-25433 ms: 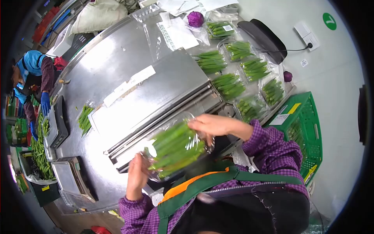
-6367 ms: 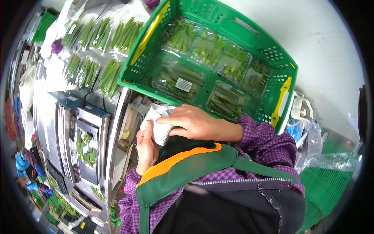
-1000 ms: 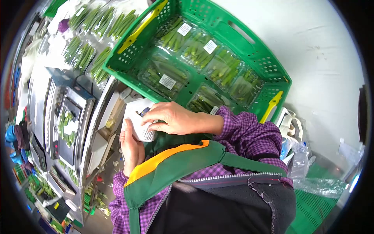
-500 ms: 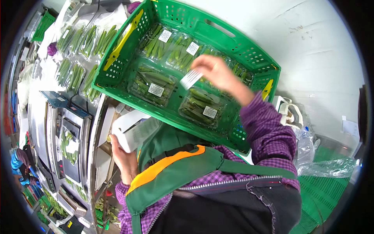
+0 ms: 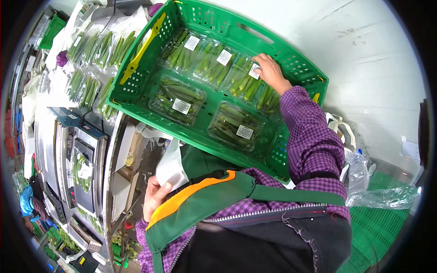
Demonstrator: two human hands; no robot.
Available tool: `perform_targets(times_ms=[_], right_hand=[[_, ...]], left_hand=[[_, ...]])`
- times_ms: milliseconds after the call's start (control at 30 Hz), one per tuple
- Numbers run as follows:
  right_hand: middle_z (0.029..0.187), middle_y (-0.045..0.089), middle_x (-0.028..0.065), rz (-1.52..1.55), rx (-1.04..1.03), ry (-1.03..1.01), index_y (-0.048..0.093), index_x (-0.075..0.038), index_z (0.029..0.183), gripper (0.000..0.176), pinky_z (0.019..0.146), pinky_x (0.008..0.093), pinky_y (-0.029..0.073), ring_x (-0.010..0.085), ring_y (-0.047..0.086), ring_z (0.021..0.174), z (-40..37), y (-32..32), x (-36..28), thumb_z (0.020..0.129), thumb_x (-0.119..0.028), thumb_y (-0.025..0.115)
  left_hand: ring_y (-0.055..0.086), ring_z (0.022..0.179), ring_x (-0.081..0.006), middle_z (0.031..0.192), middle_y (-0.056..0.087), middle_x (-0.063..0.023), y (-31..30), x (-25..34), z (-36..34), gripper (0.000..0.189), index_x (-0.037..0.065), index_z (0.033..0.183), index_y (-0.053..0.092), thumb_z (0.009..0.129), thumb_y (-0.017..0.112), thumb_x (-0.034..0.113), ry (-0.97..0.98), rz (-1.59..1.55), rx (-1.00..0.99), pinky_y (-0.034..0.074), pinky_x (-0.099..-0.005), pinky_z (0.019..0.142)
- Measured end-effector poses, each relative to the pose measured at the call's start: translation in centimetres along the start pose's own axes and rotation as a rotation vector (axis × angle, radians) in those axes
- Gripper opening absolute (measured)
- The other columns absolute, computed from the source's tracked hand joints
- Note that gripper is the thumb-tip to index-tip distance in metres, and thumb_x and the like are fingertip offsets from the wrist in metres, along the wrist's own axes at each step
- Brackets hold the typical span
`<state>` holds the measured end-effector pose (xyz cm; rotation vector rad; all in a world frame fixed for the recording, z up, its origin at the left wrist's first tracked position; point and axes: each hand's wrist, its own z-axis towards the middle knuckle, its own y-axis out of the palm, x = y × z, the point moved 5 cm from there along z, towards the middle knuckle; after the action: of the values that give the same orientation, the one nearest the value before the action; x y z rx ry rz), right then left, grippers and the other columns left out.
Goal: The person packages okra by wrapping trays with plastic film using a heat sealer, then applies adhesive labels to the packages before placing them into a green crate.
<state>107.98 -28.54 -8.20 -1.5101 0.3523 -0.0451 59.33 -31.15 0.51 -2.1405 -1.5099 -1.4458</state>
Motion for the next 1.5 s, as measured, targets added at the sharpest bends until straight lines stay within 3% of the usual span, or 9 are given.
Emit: perform_targets(times_ms=[167, 300, 400, 633, 833, 1033, 1167, 1400, 1500], right_hand=[[0.109, 0.059, 0.0114, 0.075, -0.024, -0.059, 0.060, -0.008, 0.111, 0.031, 0.090, 0.0404, 0.043, 0.0286, 0.055, 0.102, -0.8, 0.2, -4.9, 0.082, -0.021, 0.062], [0.100, 0.064, 0.0073, 1.062, -0.192, -0.316, 0.059, -0.010, 0.112, 0.035, 0.085, 0.0352, 0.046, 0.0231, 0.059, 0.097, -3.2, -8.1, -21.8, 0.078, -0.015, 0.066], [0.089, 0.063, 0.0096, 1.099, -0.153, -0.714, 0.062, -0.007, 0.102, 0.031, 0.073, 0.0396, 0.046, 0.0279, 0.059, 0.081, -6.4, -8.6, -30.1, 0.073, -0.016, 0.068], [0.086, 0.062, 0.0047, 1.050, -0.177, -0.800, 0.064, -0.008, 0.094, 0.015, 0.080, 0.0366, 0.041, 0.0234, 0.055, 0.092, -8.3, -6.1, -32.6, 0.079, -0.011, 0.064], [0.094, 0.065, 0.0062, 1.223, -0.299, -0.197, 0.064, -0.004, 0.095, 0.012, 0.082, 0.0289, 0.048, 0.0144, 0.061, 0.089, -5.4, -9.3, -20.7, 0.083, -0.006, 0.060], [0.084, 0.060, 0.0099, 0.249, -0.393, 0.119, 0.060, -0.008, 0.088, 0.022, 0.073, 0.0373, 0.045, 0.0265, 0.057, 0.082, -7.4, -6.4, 3.0, 0.072, -0.023, 0.068], [0.088, 0.061, 0.0116, 0.077, -0.384, 0.212, 0.060, -0.007, 0.089, 0.028, 0.072, 0.0391, 0.044, 0.0286, 0.058, 0.087, -8.5, -3.2, 8.5, 0.068, -0.019, 0.073], [0.096, 0.061, 0.0121, -0.018, -0.436, 0.363, 0.060, -0.008, 0.088, 0.026, 0.077, 0.0407, 0.045, 0.0303, 0.057, 0.092, -7.7, -0.4, 9.0, 0.067, -0.015, 0.072], [0.096, 0.062, 0.0110, -0.133, -0.186, 0.360, 0.061, -0.009, 0.089, 0.025, 0.078, 0.0414, 0.045, 0.0311, 0.058, 0.094, -7.5, -1.4, 9.1, 0.066, -0.013, 0.071]], left_hand=[[0.060, 0.083, -0.0095, 0.095, 0.066, -0.0035, -0.5, 0.1, 1.3, 0.027, -0.002, 0.106, 0.062, 0.092, 0.054, 0.020, -0.018, -0.081, 0.232, 0.045, -0.0236, 0.075], [0.061, 0.089, -0.0163, 0.101, 0.064, -0.0071, -1.6, 0.5, 3.3, 0.029, 0.002, 0.110, 0.057, 0.094, 0.050, 0.025, 0.082, -0.316, 0.398, 0.048, -0.0307, 0.079], [0.059, 0.094, -0.0169, 0.106, 0.061, -0.0078, -0.6, 1.6, 3.1, 0.032, 0.002, 0.114, 0.054, 0.094, 0.049, 0.026, 0.134, -0.336, 0.401, 0.048, -0.0317, 0.081], [0.056, 0.099, -0.0197, 0.111, 0.057, -0.0103, -1.0, 1.0, 3.0, 0.040, 0.000, 0.119, 0.049, 0.095, 0.046, 0.032, 0.127, -0.382, 0.386, 0.045, -0.0338, 0.085], [0.047, 0.117, -0.0240, 0.129, 0.048, -0.0082, -5.1, 0.5, 2.4, 0.051, 0.006, 0.131, 0.041, 0.095, 0.040, 0.043, 0.179, -0.443, 0.536, 0.036, -0.0419, 0.098], [0.054, 0.103, -0.0233, 0.113, 0.057, -0.0096, -4.1, -0.5, 1.3, 0.049, 0.004, 0.122, 0.047, 0.093, 0.044, 0.044, 0.068, -0.448, 0.380, 0.041, -0.0389, 0.092], [0.056, 0.078, -0.0181, 0.081, 0.055, -0.0066, -4.3, -1.0, 1.3, 0.044, 0.004, 0.104, 0.052, 0.091, 0.048, 0.046, 0.020, -0.393, 0.494, 0.045, -0.0358, 0.083], [0.057, 0.077, -0.0179, 0.080, 0.057, -0.0063, -4.7, -1.7, 1.7, 0.045, 0.003, 0.103, 0.053, 0.089, 0.052, 0.046, 0.022, -0.343, 0.437, 0.047, -0.0370, 0.081], [0.057, 0.071, -0.0180, 0.078, 0.057, -0.0057, -4.5, -1.6, 1.3, 0.044, 0.003, 0.101, 0.053, 0.088, 0.054, 0.045, 0.013, -0.398, 0.522, 0.048, -0.0368, 0.079]])
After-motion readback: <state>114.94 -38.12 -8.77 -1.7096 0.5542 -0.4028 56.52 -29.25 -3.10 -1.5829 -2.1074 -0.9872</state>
